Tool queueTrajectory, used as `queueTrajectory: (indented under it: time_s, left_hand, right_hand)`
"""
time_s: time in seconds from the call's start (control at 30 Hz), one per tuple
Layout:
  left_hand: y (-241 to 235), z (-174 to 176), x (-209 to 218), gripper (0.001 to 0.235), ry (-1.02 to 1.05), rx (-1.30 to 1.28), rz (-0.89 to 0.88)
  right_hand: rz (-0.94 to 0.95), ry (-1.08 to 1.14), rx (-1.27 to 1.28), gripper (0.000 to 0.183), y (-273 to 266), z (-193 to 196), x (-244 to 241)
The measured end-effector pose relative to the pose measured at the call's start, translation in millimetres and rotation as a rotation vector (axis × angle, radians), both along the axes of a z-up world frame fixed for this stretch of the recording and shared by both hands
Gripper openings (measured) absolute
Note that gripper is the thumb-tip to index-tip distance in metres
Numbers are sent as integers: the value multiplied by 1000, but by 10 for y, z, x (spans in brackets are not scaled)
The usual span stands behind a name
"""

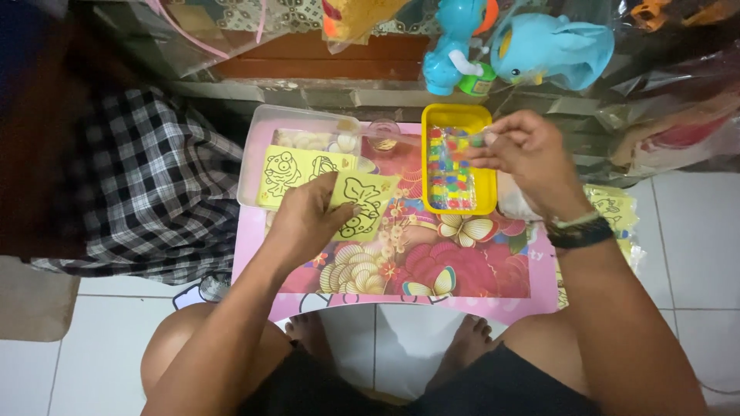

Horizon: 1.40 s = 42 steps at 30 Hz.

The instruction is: The person sits on the floor and packs small yellow paper cutouts with cartoon designs into clear plastic bags. They add colorful beads from a yellow tray into each bag, seal the bags, and place them on the floor.

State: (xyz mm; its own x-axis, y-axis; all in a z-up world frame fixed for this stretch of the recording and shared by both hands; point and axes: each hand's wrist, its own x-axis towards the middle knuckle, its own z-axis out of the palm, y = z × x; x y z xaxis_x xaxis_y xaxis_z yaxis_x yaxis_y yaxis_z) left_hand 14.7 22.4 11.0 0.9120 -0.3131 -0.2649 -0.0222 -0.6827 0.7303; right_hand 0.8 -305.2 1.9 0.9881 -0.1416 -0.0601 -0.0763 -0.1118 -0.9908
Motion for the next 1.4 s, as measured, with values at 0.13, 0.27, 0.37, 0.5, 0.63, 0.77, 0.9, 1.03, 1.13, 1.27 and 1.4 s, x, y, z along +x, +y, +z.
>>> queueTrajectory:
  time_s: [0.13,0.27,0.37,0.5,0.63,0.77,0.9,1.03,1.13,1.27,1.4]
  left_hand:
    - [-16,-54,-47,19,-117,-124,-48]
    - [-99,3,-96,17,-58,-124,-42]
    - [-167,-41,-116,19,-85,-96,-92]
    - [-273,-46,-153,22,-74,-52,-140]
    - [-341,-43,-191,36,-105,25,-200]
    - [-344,-75,-183,34,-116,24,-224]
    - [-336,-79,-187,38,-97,-38,-231]
    - [-301,-164,-185,29,-138,-141,-234]
    - [-281,-216,-165,26,-173,-245,-209]
    - [-285,-55,-163,23,-201,-270,-168]
    - [-189,39,-26,28,-232,-187,-54]
  right_hand:
    - [14,-119,-52,21,55,382,-209]
    - [-18,-145,-126,14,160,511,-424]
    - [4,-185,-199,11,328,515,-503]
    - [-9,-349,-293,13,513,437,-506]
    - [13,-459,-442,18,595,396,-438]
    - [119,-467,-512,20,550,329,-427]
    - [187,-402,-534,17,551,122,-431]
    - [209,-457,-633,20,618,242,-437]
    - [222,-506,-645,20,604,455,-435]
    - [158,-606,-665,26,598,487,-438]
    - [28,-601,-498,21,568,435,-388]
